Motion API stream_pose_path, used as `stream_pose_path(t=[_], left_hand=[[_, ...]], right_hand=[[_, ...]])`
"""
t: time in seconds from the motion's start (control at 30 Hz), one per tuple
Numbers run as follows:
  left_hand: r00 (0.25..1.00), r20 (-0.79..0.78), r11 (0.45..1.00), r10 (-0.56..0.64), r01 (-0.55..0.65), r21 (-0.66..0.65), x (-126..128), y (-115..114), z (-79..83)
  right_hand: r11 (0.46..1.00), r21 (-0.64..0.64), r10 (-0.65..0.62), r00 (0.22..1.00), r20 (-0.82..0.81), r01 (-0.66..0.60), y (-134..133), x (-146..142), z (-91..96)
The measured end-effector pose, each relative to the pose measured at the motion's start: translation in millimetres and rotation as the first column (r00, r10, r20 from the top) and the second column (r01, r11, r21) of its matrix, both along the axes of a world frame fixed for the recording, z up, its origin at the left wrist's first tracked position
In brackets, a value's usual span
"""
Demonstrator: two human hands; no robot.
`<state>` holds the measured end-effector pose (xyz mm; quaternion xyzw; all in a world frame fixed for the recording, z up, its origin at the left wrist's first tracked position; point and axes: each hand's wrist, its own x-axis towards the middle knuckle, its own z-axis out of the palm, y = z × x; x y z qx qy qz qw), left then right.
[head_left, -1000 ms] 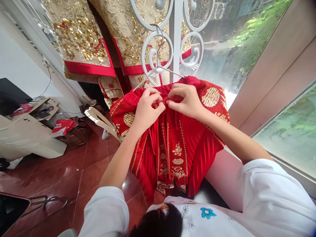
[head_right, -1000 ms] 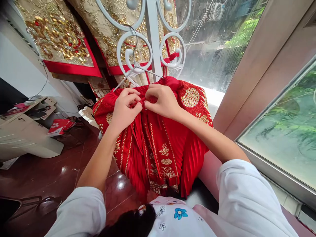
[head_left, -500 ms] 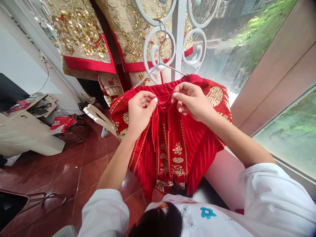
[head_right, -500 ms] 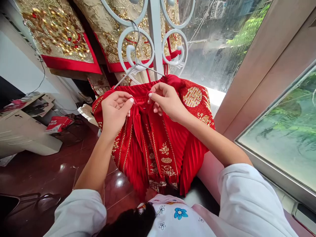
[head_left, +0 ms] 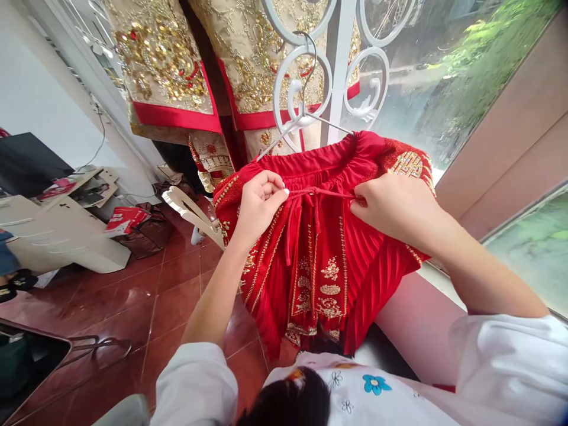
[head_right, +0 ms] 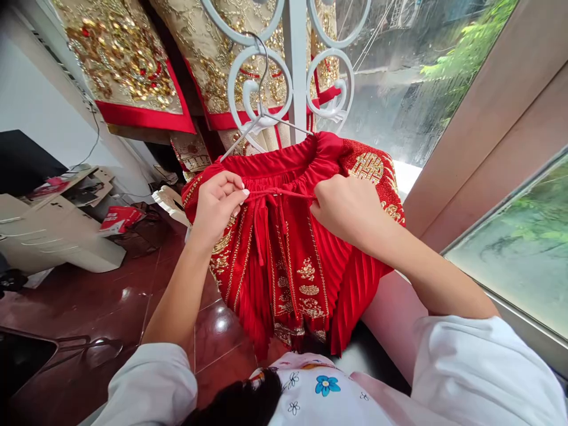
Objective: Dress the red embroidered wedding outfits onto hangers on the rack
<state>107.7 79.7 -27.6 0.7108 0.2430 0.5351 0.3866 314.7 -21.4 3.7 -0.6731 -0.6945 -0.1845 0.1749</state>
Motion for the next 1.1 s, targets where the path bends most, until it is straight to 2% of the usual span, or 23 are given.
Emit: stream_pose_path(t=[0.07, 0.1, 0.17, 0.2, 0.27, 0.37, 0.43, 0.47, 0.53, 0.57, 0.6, 0.67, 0.7, 0.73, 0.77, 0.8, 0.9, 1.0, 1.1], left_hand=[[1.0, 0.006, 1.0, -0.002, 0.002, -0.007, -1, 2, -0.8], [1.0, 0.013, 1.0, -0.006, 0.006, -0.014, -1, 3, -1.1], [0.999, 0.023, 0.999, -0.023, 0.024, -0.029, -3, 5, -1.3], [0.999, 0.027, 0.999, -0.031, 0.032, -0.033, -3, 6, -1.2], [0.999, 0.034, 0.999, -0.033, 0.034, -0.028, -4, 6, -0.6], [1.0, 0.004, 1.0, -0.017, 0.018, -0.026, -4, 5, -0.1], [0.999, -0.038, 1.0, -0.007, 0.006, -0.02, -4, 3, -0.2], [0.999, -0.049, 1.0, -0.001, 0.0, -0.009, -4, 2, -0.2], [0.999, -0.043, 1.0, 0.008, -0.007, 0.025, -6, 1, 1.0], [0.999, -0.034, 0.999, 0.006, -0.005, 0.043, -7, 0, 2.3], [1.0, -0.026, 0.998, 0.001, 0.0, 0.063, -7, -2, 3.8], [1.0, -0.016, 0.995, -0.014, 0.016, 0.103, -5, -5, 7.2], [1.0, -0.013, 0.992, -0.022, 0.024, 0.123, -2, -6, 8.6], [1.0, -0.008, 0.99, -0.028, 0.029, 0.14, 3, -7, 9.5], [0.999, -0.001, 0.988, -0.033, 0.033, 0.151, 9, -7, 9.8], [0.999, 0.012, 0.987, -0.037, 0.034, 0.156, 15, -7, 9.8], [0.994, 0.101, 0.99, -0.046, 0.031, 0.14, 32, -4, 10.6], [0.98, 0.187, 0.995, -0.066, 0.051, 0.085, 35, -2, 17.7], [0.978, 0.185, 0.996, -0.094, 0.092, 0.023, 28, 2, 25.6]], right_hand=[[0.986, -0.02, 0.167, 0.984, -0.065, -0.168, 2, 4, 7.5], [0.96, -0.005, 0.276, 0.953, -0.121, -0.279, 5, 7, 10.5], [0.892, 0.07, 0.448, 0.857, -0.255, -0.446, 10, 13, 13.6], [0.872, 0.106, 0.485, 0.814, -0.32, -0.478, 13, 16, 13.5], [0.885, 0.095, 0.452, 0.789, -0.416, -0.456, 17, 24, 11.0], [0.939, -0.084, 0.272, 0.871, -0.409, -0.332, 16, 35, 7.3], [0.954, -0.143, 0.199, 0.912, -0.358, -0.264, 13, 41, 8.2], [0.953, -0.145, 0.202, 0.916, -0.348, -0.265, 10, 42, 9.8], [0.927, -0.112, 0.289, 0.872, -0.396, -0.358, 6, 43, 14.0], [0.896, -0.062, 0.368, 0.812, -0.453, -0.44, 4, 42, 15.6], [0.849, 0.022, 0.46, 0.717, -0.524, -0.529, 4, 40, 16.3], [0.715, 0.255, 0.627, 0.436, -0.645, -0.651, 6, 32, 13.5], [0.651, 0.354, 0.673, 0.296, -0.677, -0.671, 9, 26, 10.0], [0.609, 0.414, 0.689, 0.194, -0.698, -0.677, 13, 19, 5.4], [0.594, 0.436, 0.685, 0.141, -0.714, -0.676, 17, 12, 0.3], [0.601, 0.429, 0.673, 0.137, -0.727, -0.674, 22, 5, -4.6], [0.685, 0.389, 0.645, 0.264, -0.717, -0.615, 36, -9, -12.0], [0.755, 0.392, 0.613, 0.354, -0.706, -0.526, 42, -8, -4.5], [0.808, 0.362, 0.555, 0.392, -0.734, -0.465, 44, -3, 6.5]])
